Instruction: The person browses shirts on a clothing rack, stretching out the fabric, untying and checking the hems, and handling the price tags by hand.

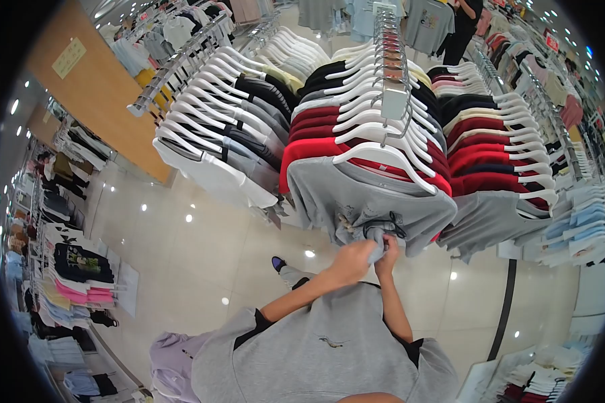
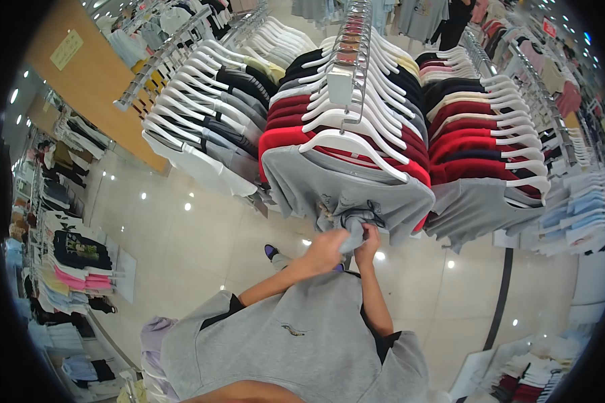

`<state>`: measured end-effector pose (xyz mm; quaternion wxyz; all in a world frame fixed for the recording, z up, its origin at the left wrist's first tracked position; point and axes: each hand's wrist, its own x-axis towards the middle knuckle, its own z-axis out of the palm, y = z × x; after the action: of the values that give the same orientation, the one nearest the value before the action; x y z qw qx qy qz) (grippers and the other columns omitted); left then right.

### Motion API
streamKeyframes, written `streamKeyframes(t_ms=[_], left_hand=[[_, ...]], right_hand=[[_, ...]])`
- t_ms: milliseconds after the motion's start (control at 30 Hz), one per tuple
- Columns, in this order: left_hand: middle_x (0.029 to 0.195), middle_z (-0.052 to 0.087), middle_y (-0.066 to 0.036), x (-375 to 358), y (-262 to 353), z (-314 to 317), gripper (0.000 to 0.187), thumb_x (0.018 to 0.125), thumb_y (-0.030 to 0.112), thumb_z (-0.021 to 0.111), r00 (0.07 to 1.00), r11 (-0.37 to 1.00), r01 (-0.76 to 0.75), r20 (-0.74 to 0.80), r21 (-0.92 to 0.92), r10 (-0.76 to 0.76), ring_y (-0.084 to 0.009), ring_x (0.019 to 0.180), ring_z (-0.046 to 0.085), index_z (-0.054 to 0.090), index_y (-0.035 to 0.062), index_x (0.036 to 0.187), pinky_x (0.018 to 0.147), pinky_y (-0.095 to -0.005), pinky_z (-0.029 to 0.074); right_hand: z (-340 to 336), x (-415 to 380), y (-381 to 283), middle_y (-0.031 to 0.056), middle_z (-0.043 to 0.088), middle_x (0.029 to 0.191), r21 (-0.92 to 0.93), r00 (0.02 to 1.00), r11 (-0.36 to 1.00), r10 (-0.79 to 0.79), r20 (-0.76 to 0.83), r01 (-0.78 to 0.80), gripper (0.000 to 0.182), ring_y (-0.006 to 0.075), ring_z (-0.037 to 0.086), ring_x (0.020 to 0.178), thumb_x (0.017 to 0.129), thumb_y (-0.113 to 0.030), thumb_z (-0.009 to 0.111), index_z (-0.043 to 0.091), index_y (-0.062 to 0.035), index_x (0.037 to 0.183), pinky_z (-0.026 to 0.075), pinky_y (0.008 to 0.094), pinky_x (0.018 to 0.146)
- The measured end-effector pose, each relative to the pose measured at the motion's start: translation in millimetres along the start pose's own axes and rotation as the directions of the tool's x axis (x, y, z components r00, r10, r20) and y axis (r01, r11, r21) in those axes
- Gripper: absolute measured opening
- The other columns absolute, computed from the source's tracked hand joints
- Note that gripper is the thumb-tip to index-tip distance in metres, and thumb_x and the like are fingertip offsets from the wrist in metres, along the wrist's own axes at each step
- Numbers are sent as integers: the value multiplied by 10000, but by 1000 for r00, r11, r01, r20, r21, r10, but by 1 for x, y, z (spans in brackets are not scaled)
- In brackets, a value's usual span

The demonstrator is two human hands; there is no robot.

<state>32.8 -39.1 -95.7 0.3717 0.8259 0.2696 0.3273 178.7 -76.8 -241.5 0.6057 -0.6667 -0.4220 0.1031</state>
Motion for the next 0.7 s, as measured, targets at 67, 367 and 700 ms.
streamKeyframes(t_ms=[67, 367, 700], left_hand=[[849, 593, -211, -8, 8, 13, 159, 781, 21, 522, 995, 998, -58, 78, 26, 56, -423, 802, 583, 491, 0, 935, 676, -467, 457], [844, 582, -238, -7, 4, -5, 202, 805, 62, 532, 970, 959, 245, 44, -140, -241, -444, 813, 567, 480, 5, 992, 675, -491, 441], [820, 609, -236, -23, 3, 28, 216, 804, 60, 525, 948, 978, 187, 246, 90, -204, -429, 801, 604, 455, 17, 1004, 663, -515, 462]], right_hand=[[1, 1, 3, 148, 593, 954, 155, 993, 981, 121, -2, -119, 214, 236, 579, 860, 737, -44, 650, 574, 16, 927, 454, 307, 767], [9, -21, 25, 141, 577, 1120, -135, 985, 976, -169, 37, 172, 294, 280, 565, 1030, 739, -60, 660, 562, 22, 1004, 453, 376, 905], [5, -26, 77, 134, 474, 1296, 940, 811, 99, 540, 226, -327, 474, 277, 504, 1159, 972, -361, 405, 398, -54, 1334, 417, 441, 994]])
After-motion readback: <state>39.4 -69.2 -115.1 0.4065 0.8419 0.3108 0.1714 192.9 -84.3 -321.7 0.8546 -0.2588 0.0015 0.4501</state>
